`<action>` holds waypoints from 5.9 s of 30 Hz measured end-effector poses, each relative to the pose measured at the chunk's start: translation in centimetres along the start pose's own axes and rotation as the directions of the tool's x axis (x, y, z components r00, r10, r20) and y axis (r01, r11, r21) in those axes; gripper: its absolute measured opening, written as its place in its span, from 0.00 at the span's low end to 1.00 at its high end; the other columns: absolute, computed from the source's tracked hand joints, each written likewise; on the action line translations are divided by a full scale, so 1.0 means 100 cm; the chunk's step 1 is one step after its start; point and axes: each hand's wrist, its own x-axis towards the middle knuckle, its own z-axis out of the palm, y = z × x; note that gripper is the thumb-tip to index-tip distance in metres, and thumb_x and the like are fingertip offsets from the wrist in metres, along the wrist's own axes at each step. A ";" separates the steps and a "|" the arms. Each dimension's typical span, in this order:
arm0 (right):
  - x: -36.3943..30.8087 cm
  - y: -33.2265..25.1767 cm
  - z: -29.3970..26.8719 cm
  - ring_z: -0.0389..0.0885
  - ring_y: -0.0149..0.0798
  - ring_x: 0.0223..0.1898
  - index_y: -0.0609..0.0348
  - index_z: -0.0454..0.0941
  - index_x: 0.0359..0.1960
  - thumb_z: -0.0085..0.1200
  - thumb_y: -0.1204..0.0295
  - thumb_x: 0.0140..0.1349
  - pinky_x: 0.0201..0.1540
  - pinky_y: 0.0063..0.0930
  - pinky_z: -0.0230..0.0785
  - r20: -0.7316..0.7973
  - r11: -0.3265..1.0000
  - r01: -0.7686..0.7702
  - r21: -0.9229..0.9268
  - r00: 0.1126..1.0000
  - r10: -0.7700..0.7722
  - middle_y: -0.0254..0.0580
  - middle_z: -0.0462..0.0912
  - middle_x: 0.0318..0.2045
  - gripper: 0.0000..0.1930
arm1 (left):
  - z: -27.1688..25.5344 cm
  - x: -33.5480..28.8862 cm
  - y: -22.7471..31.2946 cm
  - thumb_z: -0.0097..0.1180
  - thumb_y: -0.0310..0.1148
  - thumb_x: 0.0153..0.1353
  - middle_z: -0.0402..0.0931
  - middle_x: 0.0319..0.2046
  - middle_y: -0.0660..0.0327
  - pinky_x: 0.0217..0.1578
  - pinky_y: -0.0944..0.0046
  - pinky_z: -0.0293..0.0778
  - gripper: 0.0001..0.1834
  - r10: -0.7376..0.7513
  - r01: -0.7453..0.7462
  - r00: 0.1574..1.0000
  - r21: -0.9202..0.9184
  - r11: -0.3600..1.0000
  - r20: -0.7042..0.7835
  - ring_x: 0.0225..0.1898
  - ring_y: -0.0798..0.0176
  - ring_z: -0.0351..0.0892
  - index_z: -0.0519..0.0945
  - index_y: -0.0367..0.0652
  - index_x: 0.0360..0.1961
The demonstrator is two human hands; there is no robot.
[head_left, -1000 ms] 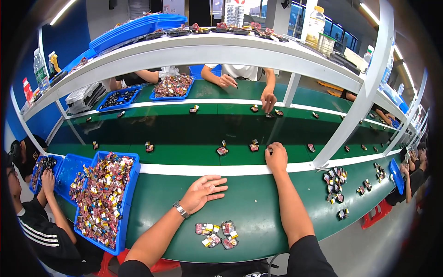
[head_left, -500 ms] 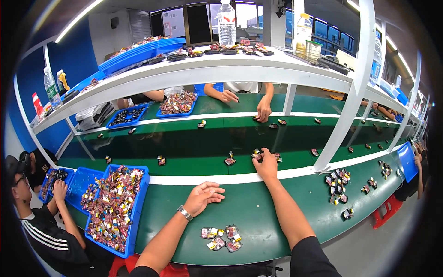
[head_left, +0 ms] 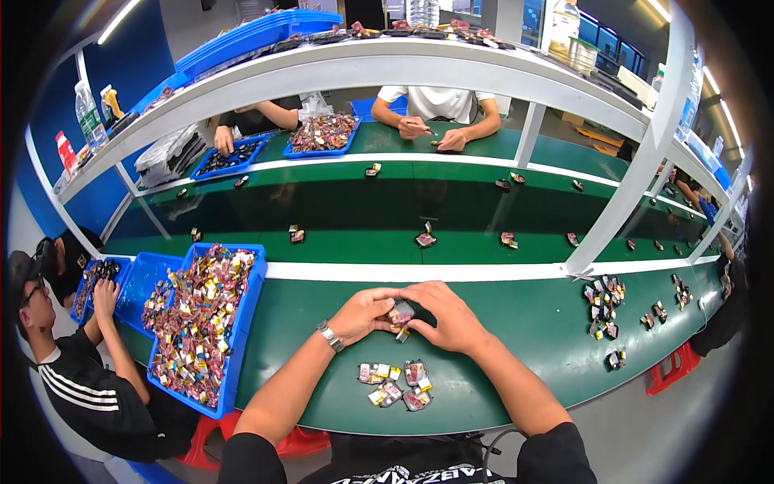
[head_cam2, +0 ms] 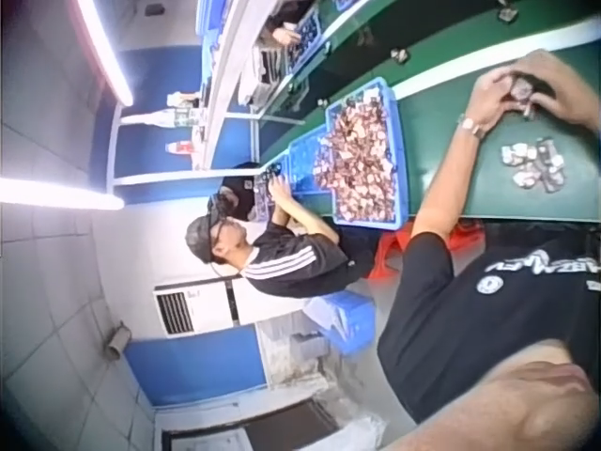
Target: The recorder is assembling small electronic components or toys on a factory assembly line.
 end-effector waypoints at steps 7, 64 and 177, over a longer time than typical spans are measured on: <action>0.001 0.001 0.020 0.73 0.46 0.54 0.56 0.80 0.43 0.62 0.74 0.53 0.55 0.39 0.69 -0.055 0.983 0.030 -0.183 0.998 -0.041 0.40 0.75 0.52 0.14 | 0.009 0.001 -0.006 0.45 0.32 0.72 0.76 0.50 0.54 0.55 0.55 0.78 0.20 0.092 -0.097 0.991 -0.047 0.994 -0.100 0.51 0.61 0.79 0.68 0.36 0.62; -0.003 0.014 0.037 0.75 0.48 0.53 0.59 0.81 0.33 0.62 0.74 0.55 0.54 0.39 0.69 -0.219 0.985 -0.150 0.088 0.961 0.166 0.43 0.80 0.47 0.06 | 0.012 0.000 -0.009 0.49 0.21 0.66 0.74 0.53 0.55 0.56 0.59 0.77 0.21 0.137 -0.135 0.989 0.034 0.990 -0.058 0.55 0.62 0.76 0.65 0.41 0.59; 0.003 0.000 0.037 0.77 0.39 0.35 0.56 0.82 0.35 0.65 0.79 0.47 0.33 0.30 0.74 -0.370 0.967 0.020 -0.252 0.922 -0.115 0.37 0.78 0.35 0.11 | 0.008 0.003 -0.017 0.54 0.30 0.67 0.77 0.50 0.56 0.53 0.55 0.77 0.16 0.156 -0.172 0.984 -0.209 0.963 -0.089 0.51 0.62 0.78 0.69 0.41 0.54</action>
